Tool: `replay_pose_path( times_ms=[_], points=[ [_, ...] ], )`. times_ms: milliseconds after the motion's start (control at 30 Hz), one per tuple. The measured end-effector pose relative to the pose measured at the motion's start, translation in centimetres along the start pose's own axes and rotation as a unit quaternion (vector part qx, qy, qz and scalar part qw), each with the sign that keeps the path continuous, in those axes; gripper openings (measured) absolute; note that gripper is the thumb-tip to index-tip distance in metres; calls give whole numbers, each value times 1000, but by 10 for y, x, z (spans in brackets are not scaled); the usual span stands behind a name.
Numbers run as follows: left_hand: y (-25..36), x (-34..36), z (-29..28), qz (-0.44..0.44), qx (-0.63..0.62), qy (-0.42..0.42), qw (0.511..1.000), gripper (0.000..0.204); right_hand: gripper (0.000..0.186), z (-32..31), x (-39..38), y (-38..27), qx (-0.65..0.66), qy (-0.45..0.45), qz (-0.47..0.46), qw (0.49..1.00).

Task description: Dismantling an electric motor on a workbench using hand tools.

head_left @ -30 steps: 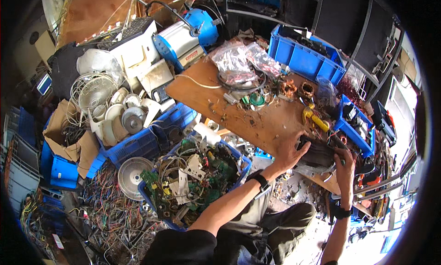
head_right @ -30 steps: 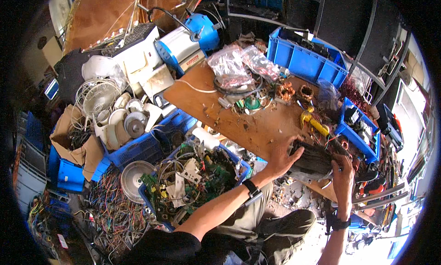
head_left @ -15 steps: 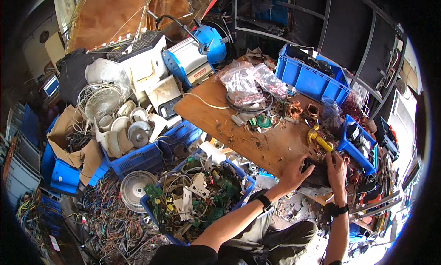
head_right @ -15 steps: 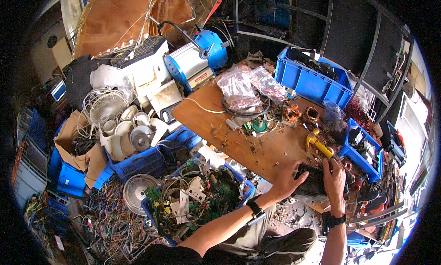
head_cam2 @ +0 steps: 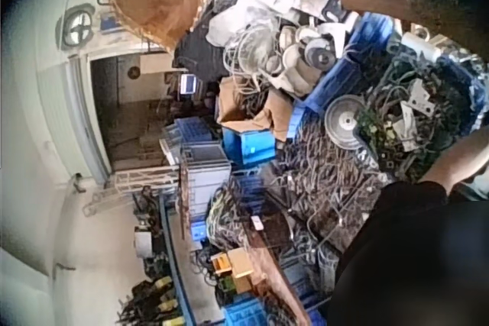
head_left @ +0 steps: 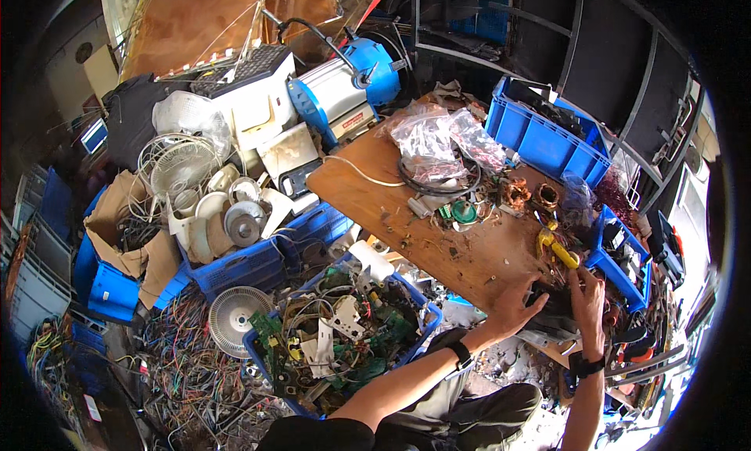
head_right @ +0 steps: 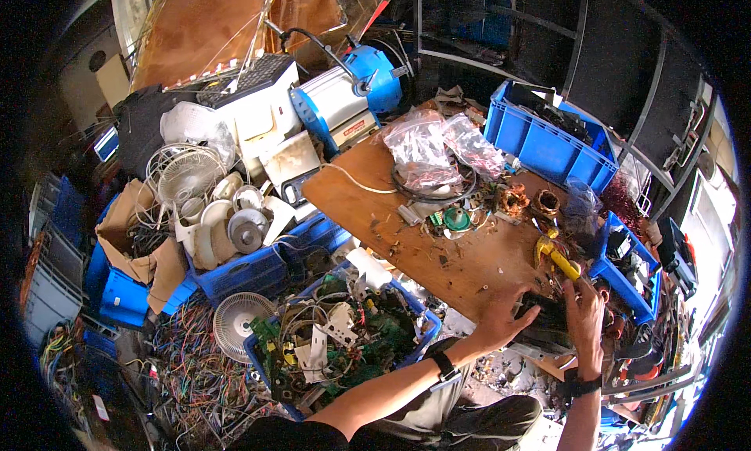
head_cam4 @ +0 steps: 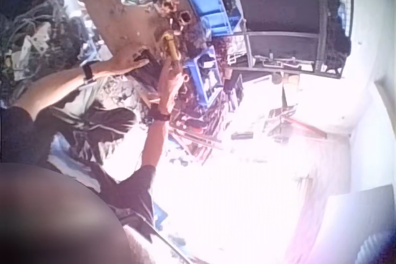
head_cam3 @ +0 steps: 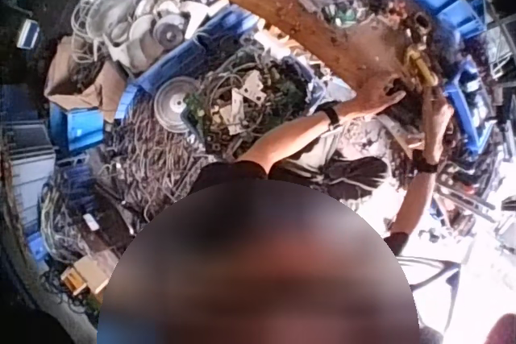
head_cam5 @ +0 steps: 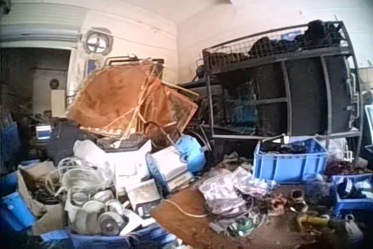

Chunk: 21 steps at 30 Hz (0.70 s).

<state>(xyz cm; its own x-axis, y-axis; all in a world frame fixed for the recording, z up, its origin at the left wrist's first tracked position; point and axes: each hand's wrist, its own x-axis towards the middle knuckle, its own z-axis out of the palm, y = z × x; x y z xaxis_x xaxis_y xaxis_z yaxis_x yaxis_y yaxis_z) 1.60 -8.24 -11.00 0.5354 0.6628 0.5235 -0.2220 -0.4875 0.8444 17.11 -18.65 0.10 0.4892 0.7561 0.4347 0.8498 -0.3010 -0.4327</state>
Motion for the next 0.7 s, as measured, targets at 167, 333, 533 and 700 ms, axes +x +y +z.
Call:
replay_pose_path(
  times_ms=[167, 333, 533, 700],
  points=[
    [9, 1, -2, -24, -69, -32, 997, 57, 29, 4, -2, 3, 31, -7, 11, 999],
    [0, -3, 0, 5, -54, 0, 999, 58, 28, 7, -4, -6, -5, 18, -33, 999],
    [-2, -3, 3, -15, -69, -17, 997, 58, 31, 2, -3, -2, -12, -41, 22, 999],
    [9, -1, -3, -68, -77, -53, 993, 59, 35, 4, -3, 4, -26, -30, 18, 999]
  ],
)
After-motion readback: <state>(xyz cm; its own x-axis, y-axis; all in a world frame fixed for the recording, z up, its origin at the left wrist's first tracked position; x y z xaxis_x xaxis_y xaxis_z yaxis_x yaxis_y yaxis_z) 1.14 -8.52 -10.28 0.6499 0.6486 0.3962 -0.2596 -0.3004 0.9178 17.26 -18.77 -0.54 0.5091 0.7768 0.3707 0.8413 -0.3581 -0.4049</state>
